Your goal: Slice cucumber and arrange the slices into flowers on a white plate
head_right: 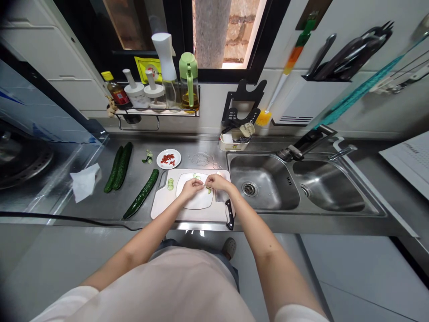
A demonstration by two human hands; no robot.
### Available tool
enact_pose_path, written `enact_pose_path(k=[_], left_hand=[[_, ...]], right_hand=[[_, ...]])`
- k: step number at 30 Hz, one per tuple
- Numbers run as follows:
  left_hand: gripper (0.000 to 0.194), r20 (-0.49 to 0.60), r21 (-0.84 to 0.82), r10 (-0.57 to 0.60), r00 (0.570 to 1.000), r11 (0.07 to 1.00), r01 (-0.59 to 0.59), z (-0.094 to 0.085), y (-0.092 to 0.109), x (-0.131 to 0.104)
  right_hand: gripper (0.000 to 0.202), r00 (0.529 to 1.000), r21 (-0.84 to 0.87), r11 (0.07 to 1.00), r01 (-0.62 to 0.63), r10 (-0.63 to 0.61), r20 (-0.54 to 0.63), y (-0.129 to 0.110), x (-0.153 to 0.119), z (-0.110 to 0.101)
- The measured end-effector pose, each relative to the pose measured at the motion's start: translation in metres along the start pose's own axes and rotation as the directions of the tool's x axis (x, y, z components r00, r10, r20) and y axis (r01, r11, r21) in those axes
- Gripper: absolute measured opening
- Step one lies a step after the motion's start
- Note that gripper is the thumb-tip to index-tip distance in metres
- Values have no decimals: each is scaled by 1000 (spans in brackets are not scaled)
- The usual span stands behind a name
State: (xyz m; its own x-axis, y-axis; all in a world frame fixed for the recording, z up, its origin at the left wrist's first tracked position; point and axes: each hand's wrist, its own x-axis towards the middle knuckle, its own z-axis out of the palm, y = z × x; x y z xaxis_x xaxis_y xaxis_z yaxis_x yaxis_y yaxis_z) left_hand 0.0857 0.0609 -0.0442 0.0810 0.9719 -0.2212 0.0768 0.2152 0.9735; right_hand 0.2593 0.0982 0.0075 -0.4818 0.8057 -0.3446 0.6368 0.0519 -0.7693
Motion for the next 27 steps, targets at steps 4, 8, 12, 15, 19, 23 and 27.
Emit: enact_pose_path(k=[4,8,12,15,19,23,27], left_hand=[[13,-2,213,-34,999,977,34,5,-7,4],[12,3,375,-63,998,925,57,10,-5,4],[12,2,479,-64,998,876,55,14,5,1],[10,-7,532,-57,998,845,52,17,14,-4],[10,-29,572,-65,998,817,69,22,20,-8],[11,-30,607,-68,997,791,72,24,20,-7],[10,-20,641,-48,999,766,50,25,18,-6]], right_hand=[[9,999,-144,989,-39,36,-28,6,4,2],[12,998,-200,978,-59,52,-40,8,4,4],[16,996,-350,933,-90,80,-42,6,2,3],[14,994,-391,914,-105,93,-51,3,1,4],[14,990,-497,856,-139,124,-64,-4,-1,5],[17,985,-564,808,-170,150,-83,-8,-2,7],[20,983,-588,788,-183,156,-97,-8,-3,10]])
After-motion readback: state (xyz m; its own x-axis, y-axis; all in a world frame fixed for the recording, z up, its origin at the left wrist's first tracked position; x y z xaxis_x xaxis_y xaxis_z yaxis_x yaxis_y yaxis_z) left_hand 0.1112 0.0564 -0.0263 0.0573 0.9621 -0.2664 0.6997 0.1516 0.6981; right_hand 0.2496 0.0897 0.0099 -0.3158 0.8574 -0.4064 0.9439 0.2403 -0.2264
